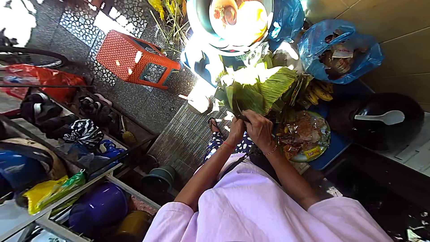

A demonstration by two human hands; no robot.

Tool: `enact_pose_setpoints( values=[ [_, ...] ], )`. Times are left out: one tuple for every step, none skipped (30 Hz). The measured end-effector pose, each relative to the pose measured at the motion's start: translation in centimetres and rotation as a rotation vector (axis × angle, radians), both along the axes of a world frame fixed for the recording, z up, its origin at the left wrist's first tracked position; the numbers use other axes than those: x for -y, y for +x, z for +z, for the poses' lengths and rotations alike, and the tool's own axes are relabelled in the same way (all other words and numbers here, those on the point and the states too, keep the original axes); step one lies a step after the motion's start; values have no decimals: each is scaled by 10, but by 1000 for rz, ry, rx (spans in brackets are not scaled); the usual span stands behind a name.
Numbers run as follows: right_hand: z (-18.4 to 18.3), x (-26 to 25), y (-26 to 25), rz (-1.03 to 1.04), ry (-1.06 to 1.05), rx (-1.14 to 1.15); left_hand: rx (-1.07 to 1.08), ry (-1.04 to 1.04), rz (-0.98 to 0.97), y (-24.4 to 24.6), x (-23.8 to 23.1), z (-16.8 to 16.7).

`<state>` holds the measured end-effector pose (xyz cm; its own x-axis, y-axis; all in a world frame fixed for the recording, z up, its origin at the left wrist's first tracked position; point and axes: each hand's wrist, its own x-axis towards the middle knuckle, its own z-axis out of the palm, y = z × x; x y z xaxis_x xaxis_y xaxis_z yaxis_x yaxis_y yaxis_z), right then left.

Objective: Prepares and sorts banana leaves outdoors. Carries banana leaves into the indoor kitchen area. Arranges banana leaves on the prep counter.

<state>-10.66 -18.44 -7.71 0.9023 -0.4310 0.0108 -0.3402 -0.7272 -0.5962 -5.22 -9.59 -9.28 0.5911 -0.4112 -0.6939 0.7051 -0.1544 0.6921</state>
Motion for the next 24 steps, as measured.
enact_pose_setpoints(
  values=[
    [3,2,0,-28,78,-8,-62,-49,21,0,1,-1],
    [4,4,0,-49,124,-17,-122,-86,42,1,3,-2],
    [5,5,-1,-61,150,-18,-173,-109,67,2,5,-3],
    [3,7,-3,-62,165,-11,-214,-123,93,3,7,-3],
    [0,8,-5,-53,177,6,-254,-134,116,4,9,-4],
    [-3,10,-7,-38,185,35,-298,-141,130,6,11,-5],
    [-6,13,-10,-17,198,66,-344,-139,135,9,14,-5],
    [-9,16,-12,5,229,91,-389,-137,134,12,17,-4],
    [-12,19,-15,29,274,108,-414,-130,129,15,21,-2],
    [-15,22,-16,58,321,120,-418,-118,119,17,24,0],
    [-18,25,-18,92,361,124,-416,-111,108,19,27,1],
    [-20,28,-18,128,386,123,-405,-110,92,19,28,-1],
    [-21,30,-18,164,402,119,-388,-117,78,19,29,-7],
    [-22,32,-18,194,410,115,-381,-130,71,18,29,-17],
    [-22,32,-18,216,414,117,-388,-129,90,18,31,-27],
    [-23,32,-19,231,420,126,-394,-96,119,19,34,-35],
    [-24,32,-20,238,427,140,-398,-33,146,20,37,-40],
    [-25,30,-22,235,438,152,-402,43,171,21,39,-42],
    [-24,29,-25,218,459,159,-401,114,197,23,42,-42],
    [-23,28,-28,182,506,168,-399,167,226,26,45,-40],
    [-23,28,-32,126,593,181,-389,203,248,29,46,-37],
    [-22,28,-36,53,713,199,-375,234,277,30,46,-37],
    [-21,30,-39,-38,856,235,-360,259,299,32,44,-42],
    [-21,34,-42,-131,984,271,-351,272,307,34,39,-46]
  ],
)
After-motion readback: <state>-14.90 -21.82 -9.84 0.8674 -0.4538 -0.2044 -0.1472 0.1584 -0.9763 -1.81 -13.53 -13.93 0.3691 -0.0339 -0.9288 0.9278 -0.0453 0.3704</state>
